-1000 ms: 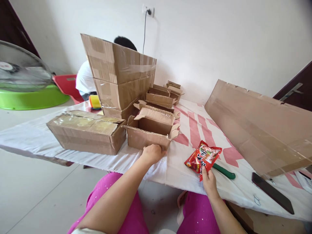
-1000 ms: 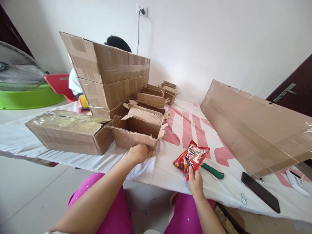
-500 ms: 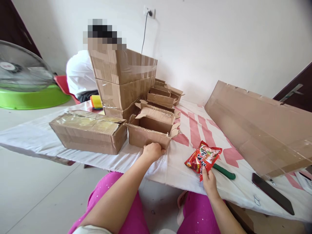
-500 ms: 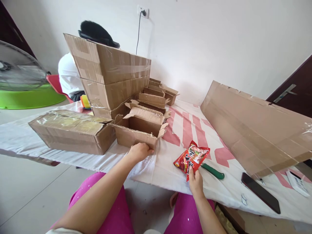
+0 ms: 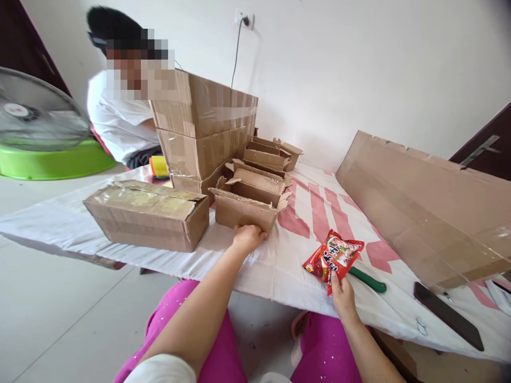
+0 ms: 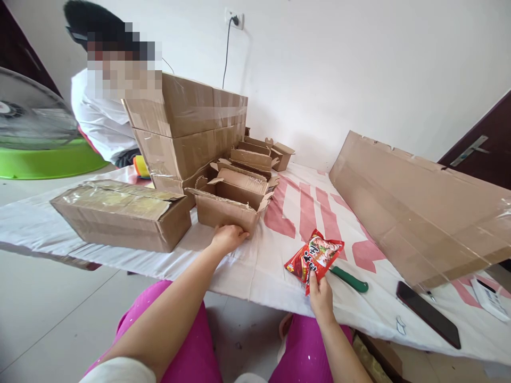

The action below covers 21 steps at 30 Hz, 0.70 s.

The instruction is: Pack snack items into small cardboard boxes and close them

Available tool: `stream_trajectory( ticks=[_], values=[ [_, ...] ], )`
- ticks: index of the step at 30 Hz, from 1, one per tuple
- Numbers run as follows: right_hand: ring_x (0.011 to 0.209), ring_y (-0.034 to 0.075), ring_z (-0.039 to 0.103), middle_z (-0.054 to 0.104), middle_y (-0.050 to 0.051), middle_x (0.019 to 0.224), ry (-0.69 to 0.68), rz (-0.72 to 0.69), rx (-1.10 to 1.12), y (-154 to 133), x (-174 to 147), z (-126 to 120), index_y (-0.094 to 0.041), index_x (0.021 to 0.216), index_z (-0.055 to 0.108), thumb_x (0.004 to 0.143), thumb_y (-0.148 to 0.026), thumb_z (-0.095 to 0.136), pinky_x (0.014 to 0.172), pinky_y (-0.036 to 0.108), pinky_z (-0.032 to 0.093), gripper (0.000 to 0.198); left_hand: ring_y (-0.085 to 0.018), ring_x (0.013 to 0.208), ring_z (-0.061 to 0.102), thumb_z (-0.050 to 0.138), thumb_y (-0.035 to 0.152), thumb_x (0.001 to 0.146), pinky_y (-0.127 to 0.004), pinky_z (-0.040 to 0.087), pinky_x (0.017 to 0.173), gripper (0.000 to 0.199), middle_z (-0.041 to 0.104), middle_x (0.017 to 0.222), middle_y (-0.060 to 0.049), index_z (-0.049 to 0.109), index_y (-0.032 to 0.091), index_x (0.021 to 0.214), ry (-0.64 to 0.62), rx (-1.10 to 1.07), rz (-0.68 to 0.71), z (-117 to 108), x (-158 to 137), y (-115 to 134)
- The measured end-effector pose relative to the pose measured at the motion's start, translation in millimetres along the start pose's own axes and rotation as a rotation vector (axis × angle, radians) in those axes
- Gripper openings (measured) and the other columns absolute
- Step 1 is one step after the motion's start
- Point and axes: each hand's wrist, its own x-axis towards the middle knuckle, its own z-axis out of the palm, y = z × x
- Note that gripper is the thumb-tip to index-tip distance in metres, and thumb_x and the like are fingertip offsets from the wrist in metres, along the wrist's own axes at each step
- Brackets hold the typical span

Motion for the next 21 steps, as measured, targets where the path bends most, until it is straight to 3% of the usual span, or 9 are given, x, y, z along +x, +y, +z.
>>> stream_trajectory(
  ticks=[10,16,21],
  values=[
    [0.095,0.032,0.066,0.073,0.017,0.096,0.005,0.000,0.014,0.2,0.0,0.7,-0.015,0.095,0.068,0.079,-0.069,0.043,0.080,0.039,0.050,0.062,-0.029,0.102,0.064,0.045,0.039,0.090,-0.042,0.037,0.093,0.035,0.074,0.099,-0.010,0.075,0.022,0.092,0.025,-0.065,0.001,11.3,9.5,-3.5],
    [0.100,0.033,0.066,0.073,0.018,0.101,0.011,0.006,0.017,0.5,0.6,1.7,-0.015,0.099,0.068,0.077,-0.071,0.044,0.082,0.040,0.050,0.065,-0.029,0.112,0.057,0.039,0.032,0.092,-0.040,0.040,0.093,0.035,0.070,0.113,-0.009,0.072,0.022,0.100,0.028,-0.104,-0.014,19.3,18.5,-4.4],
    [0.098,0.033,0.067,0.073,0.017,0.099,0.014,-0.015,0.001,0.0,0.8,0.9,-0.015,0.098,0.068,0.078,-0.070,0.044,0.080,0.039,0.051,0.063,-0.029,0.117,0.051,0.049,0.035,0.088,-0.041,0.039,0.096,0.031,0.064,0.121,-0.010,0.067,0.021,0.109,0.039,-0.122,0.018,24.6,19.3,-7.2]
  ],
)
